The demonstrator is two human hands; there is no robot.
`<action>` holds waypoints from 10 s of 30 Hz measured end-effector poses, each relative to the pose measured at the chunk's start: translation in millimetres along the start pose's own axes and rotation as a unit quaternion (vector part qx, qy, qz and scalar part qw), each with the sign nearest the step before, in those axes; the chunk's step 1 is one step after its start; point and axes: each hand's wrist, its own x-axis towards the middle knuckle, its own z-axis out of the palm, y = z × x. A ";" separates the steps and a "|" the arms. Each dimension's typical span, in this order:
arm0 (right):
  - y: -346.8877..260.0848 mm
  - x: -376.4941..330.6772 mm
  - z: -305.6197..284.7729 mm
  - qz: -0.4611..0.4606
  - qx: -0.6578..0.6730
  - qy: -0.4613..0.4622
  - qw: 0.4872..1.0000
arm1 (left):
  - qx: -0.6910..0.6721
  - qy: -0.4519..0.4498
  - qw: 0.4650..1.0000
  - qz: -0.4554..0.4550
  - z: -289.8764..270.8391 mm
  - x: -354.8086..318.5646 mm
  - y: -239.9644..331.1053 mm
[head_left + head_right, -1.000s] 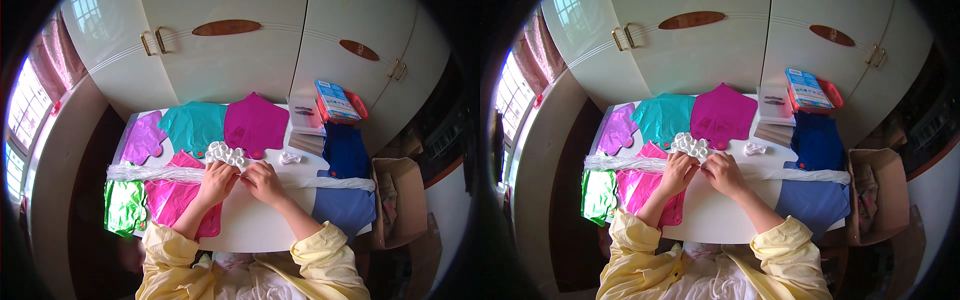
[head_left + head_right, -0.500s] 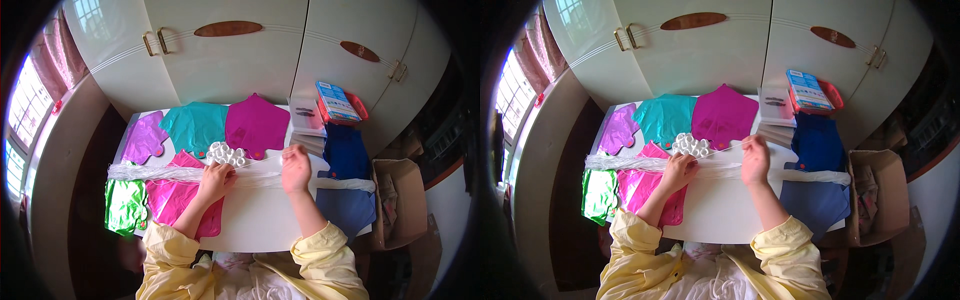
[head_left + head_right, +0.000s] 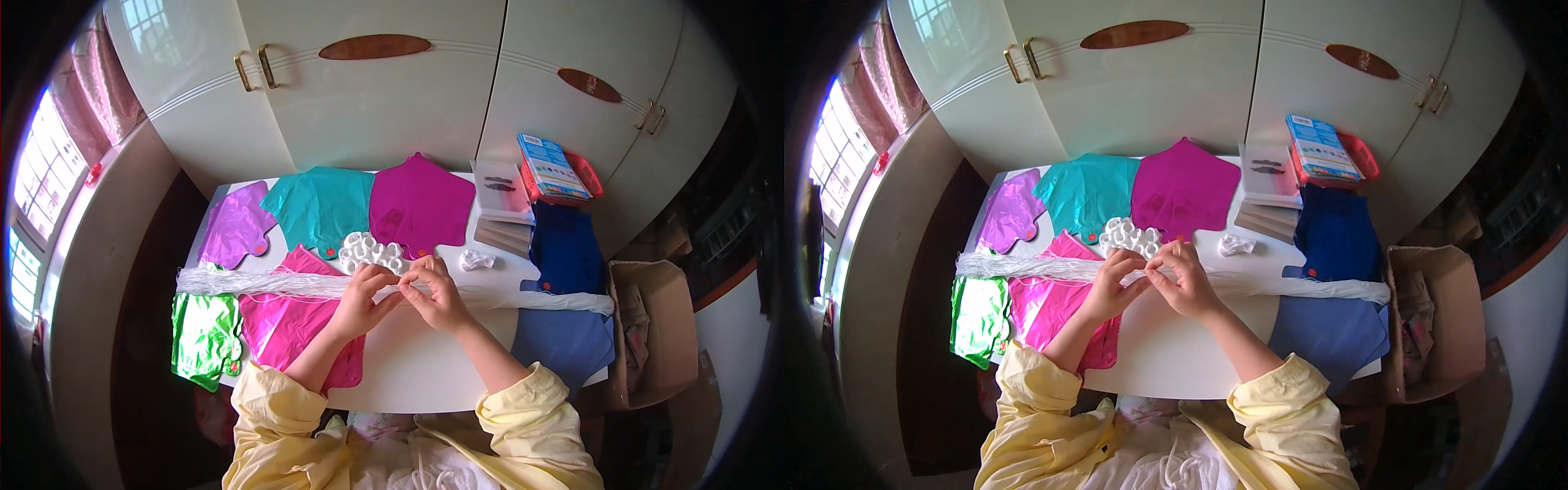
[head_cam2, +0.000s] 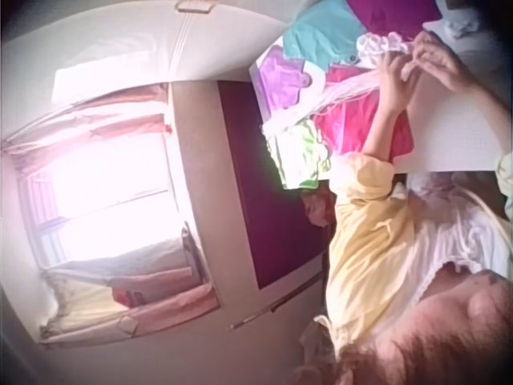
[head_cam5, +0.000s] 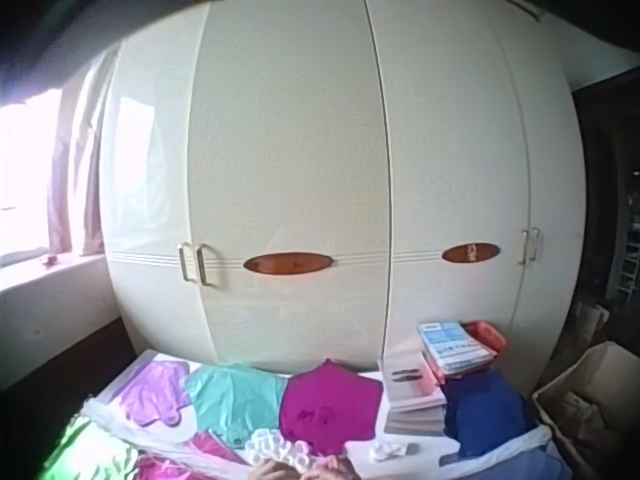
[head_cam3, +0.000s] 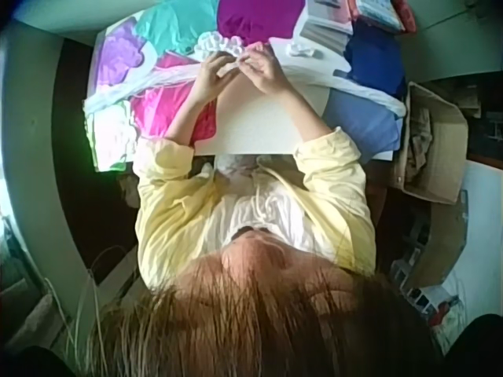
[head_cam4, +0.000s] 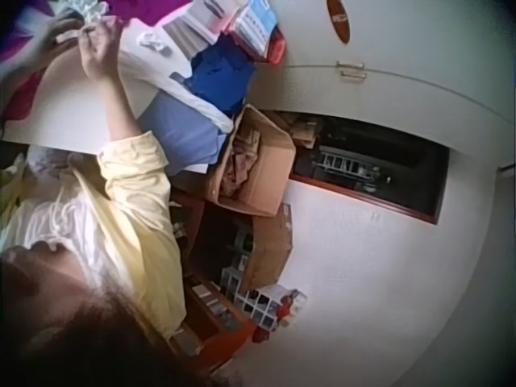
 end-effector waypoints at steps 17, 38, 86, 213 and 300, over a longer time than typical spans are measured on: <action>9.6 -9.5 1.7 0.167 0.239 -0.206 0.934 | -0.663 -0.008 0.711 -0.237 -18.7 -6.5 -12.8; 3.3 -0.5 -9.1 0.125 0.022 -0.024 0.992 | 0.354 0.173 0.919 -0.008 -45.7 9.6 1.5; -3.0 -3.8 9.8 0.020 0.033 -0.121 0.992 | -0.663 -0.045 0.746 -0.045 -42.5 -8.3 -12.8; 9.3 -1.6 0.1 -0.044 -0.075 -0.065 0.994 | 0.150 -0.016 0.989 -0.005 -22.7 2.2 0.2; -4.1 0.0 -1.9 -0.045 -0.148 0.016 0.988 | -0.435 -0.152 0.866 -0.195 -20.1 -5.1 4.2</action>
